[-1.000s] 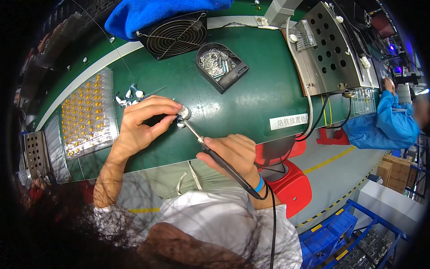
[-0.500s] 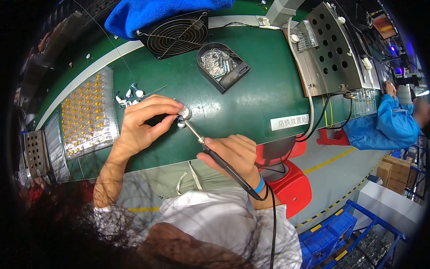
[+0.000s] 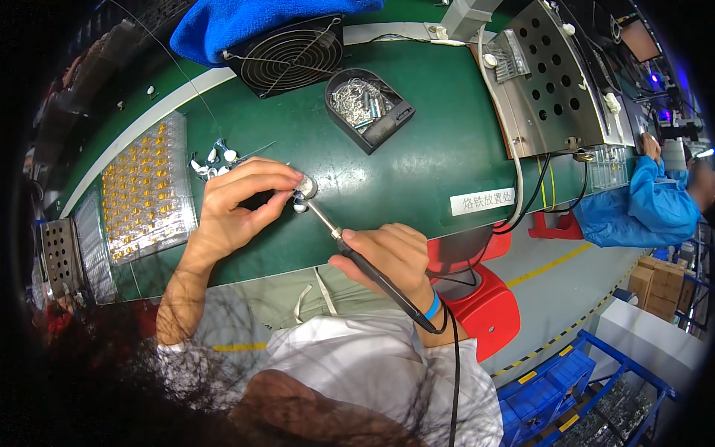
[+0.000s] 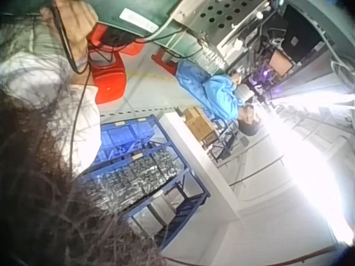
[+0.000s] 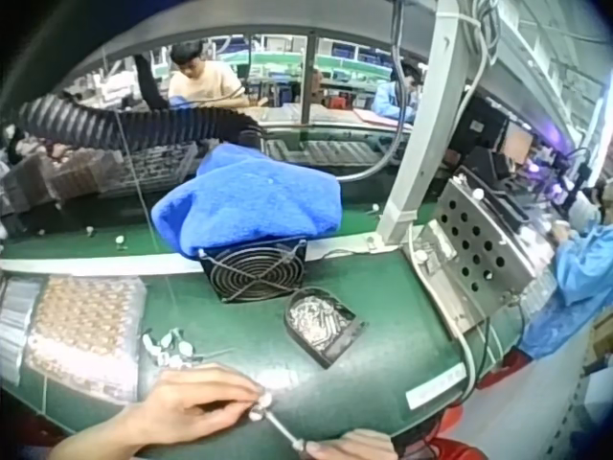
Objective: Soldering small electronic components onto circular bases at a factory workstation.
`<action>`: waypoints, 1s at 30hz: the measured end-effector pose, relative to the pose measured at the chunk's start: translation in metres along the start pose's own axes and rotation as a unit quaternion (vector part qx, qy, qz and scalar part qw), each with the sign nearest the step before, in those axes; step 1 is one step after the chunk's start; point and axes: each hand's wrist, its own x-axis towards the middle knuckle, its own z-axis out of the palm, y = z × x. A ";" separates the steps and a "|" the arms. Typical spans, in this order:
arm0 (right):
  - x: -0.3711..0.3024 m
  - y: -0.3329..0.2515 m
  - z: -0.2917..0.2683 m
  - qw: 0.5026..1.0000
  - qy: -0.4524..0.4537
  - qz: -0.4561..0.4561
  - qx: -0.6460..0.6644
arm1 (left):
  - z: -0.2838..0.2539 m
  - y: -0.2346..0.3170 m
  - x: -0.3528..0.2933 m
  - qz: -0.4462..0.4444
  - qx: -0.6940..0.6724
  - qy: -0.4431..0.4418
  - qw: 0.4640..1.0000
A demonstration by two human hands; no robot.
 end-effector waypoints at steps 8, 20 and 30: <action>0.005 -0.006 -0.002 1.000 0.012 0.019 -0.002 | -0.009 0.005 0.000 0.020 0.008 0.004 1.000; 0.038 0.019 -0.010 0.984 0.035 0.105 -0.137 | -0.101 0.005 0.002 -0.095 0.108 0.128 0.981; 0.021 0.014 0.008 0.994 0.064 0.084 -0.011 | -0.208 -0.152 0.039 -0.170 0.323 0.133 0.921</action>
